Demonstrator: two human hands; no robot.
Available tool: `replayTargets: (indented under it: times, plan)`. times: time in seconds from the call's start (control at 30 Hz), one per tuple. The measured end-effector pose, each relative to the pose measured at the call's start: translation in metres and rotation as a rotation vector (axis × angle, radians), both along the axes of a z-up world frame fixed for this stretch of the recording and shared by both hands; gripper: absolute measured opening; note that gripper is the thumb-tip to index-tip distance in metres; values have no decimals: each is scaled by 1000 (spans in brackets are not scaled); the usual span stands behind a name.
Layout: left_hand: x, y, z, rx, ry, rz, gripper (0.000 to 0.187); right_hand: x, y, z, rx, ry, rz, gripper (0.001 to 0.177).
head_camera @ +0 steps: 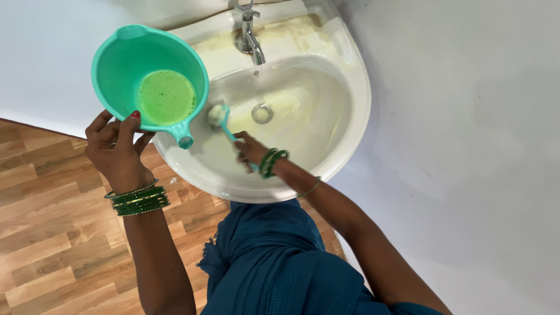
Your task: The person scrubs a white bathroom sink using a green liquid detergent and a blue scrub brush. They then rinse the sink with water from the tap and wipe it dry with a cloth.
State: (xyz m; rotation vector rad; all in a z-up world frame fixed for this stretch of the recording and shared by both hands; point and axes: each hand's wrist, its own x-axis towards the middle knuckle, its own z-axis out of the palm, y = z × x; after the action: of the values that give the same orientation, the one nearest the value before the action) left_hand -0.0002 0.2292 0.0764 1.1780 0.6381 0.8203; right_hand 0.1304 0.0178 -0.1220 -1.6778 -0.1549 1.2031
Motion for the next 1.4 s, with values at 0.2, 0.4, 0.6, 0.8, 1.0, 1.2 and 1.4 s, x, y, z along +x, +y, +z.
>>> replayTargets:
  times: [0.2,0.4,0.6,0.8,1.0,1.2,1.4]
  plan:
    - [-2,1,-7,-15,9,11,16,39,-47,-44,-483,-840,361,35]
    - [-1,5,-10,-10,13,-1,18,-2,-23,-22,-328,-826,371,43]
    - [3,7,-8,-5,22,-14,18,-33,-43,54,-112,-614,403,50]
    - [7,7,-8,16,53,-35,18,-27,-76,73,-123,-548,521,51]
    - [17,4,-10,-34,-11,-45,17,-32,-30,44,-19,-646,301,53]
    - [18,4,-10,-14,-8,-24,16,-6,-90,68,11,-705,654,50]
    - [18,2,-9,-22,-13,-17,16,27,-130,97,-462,-793,842,45]
